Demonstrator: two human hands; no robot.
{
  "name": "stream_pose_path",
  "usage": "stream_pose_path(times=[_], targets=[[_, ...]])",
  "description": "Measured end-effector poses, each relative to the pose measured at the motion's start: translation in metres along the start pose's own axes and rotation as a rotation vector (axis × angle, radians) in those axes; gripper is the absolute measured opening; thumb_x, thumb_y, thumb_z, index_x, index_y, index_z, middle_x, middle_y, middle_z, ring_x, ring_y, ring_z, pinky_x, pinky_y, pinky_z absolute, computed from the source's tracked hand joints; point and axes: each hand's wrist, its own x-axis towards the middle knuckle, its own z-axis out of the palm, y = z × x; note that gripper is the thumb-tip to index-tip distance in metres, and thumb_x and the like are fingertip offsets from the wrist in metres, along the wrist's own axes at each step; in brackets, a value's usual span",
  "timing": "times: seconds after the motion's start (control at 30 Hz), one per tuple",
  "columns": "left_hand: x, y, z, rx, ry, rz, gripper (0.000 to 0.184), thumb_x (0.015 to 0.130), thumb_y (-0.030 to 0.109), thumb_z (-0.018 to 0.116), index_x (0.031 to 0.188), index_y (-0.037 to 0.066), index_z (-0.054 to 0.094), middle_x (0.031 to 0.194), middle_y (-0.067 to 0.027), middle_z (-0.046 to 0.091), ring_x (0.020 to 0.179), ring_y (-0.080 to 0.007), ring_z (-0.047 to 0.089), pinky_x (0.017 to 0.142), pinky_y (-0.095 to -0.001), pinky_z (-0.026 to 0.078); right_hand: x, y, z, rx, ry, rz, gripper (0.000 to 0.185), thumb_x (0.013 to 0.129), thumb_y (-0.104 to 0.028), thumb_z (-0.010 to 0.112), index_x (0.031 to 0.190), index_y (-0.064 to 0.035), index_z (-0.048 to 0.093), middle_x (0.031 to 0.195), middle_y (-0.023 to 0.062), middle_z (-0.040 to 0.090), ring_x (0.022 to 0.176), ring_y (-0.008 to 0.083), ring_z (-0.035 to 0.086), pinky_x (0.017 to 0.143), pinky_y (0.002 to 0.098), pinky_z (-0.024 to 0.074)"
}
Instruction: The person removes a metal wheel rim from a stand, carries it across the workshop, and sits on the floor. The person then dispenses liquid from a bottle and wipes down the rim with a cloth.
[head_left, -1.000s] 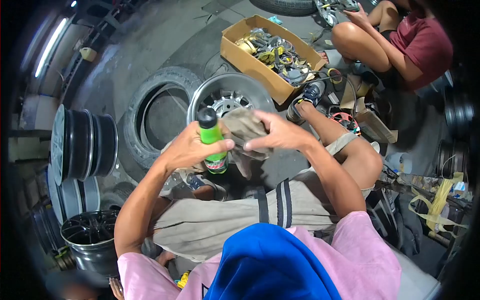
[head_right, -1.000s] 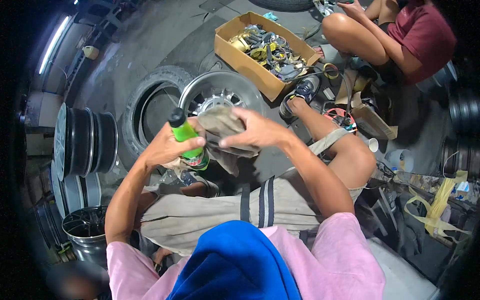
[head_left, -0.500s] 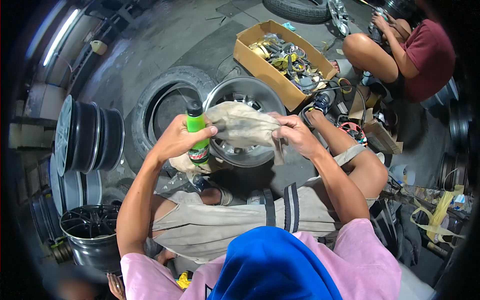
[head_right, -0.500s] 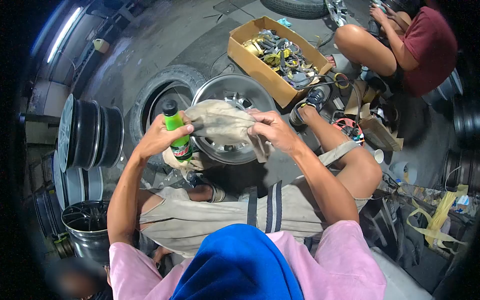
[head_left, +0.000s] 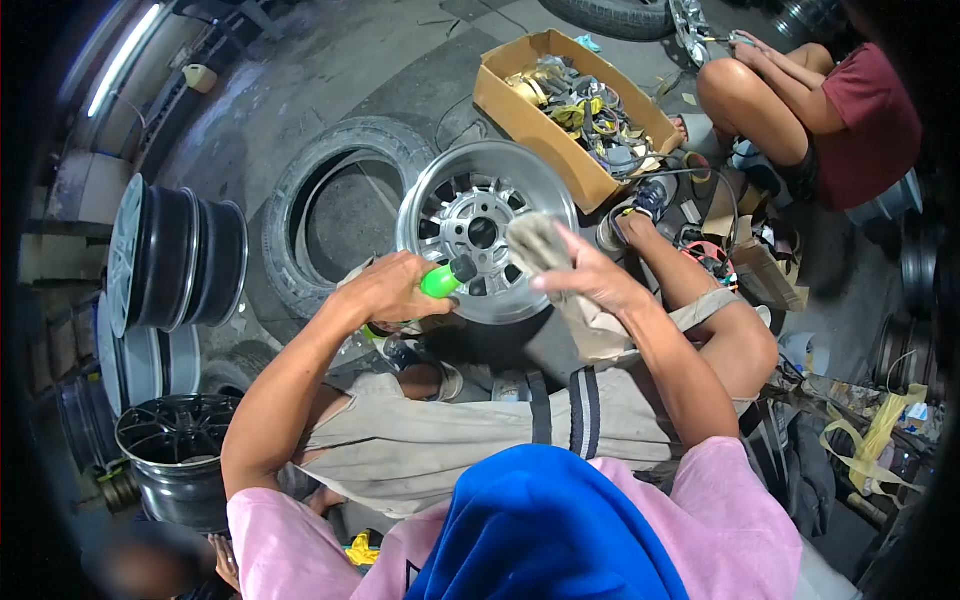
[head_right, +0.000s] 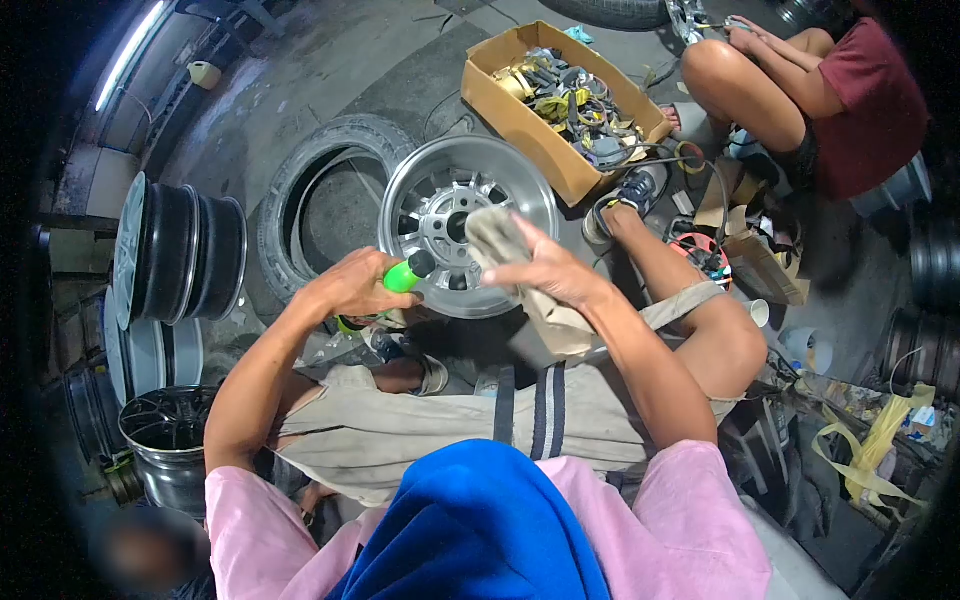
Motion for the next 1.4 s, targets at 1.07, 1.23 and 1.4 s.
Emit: stream_pose_path(times=[1.07,1.23,1.4], targets=[[0.002,-0.001,0.019,0.362,0.046,-0.026,0.037,0.074,0.038,0.074,0.091,0.005,0.077,0.082,-0.0250,0.072,0.081,-0.0434,0.070,0.079,-0.0493,0.057,0.005,0.036,0.000,0.133,-0.027,0.385,0.045,0.090,-0.011,0.067,0.134,-0.0010,0.063,0.106,0.0058,0.074,0.070,0.0095,0.066,0.057,0.0255,0.0534],[-0.004,-0.012,0.028,0.107,0.036,0.112,0.035,0.079,0.033,0.079,0.098,0.004,0.074,0.085,-0.0228,0.073,0.085,-0.0440,0.070,0.078,-0.0492,0.056,0.005,0.023,0.015,0.135,-0.004,0.452,0.047,0.089,-0.008,0.068,0.135,-0.0007,0.062,0.104,0.0080,0.074,0.068,0.0099,0.066,0.055,0.0254,0.0529],[-0.014,-0.021,0.037,-0.009,-0.007,0.157,0.035,0.083,0.034,0.080,0.102,0.006,0.072,0.092,-0.0202,0.074,0.091,-0.0428,0.069,0.080,-0.0491,0.054,0.013,0.041,0.023,0.126,-0.113,0.455,0.052,0.092,-0.009,0.065,0.143,0.0006,0.056,0.111,0.0065,0.073,0.083,0.0089,0.069,0.067,0.0243,0.0568]])
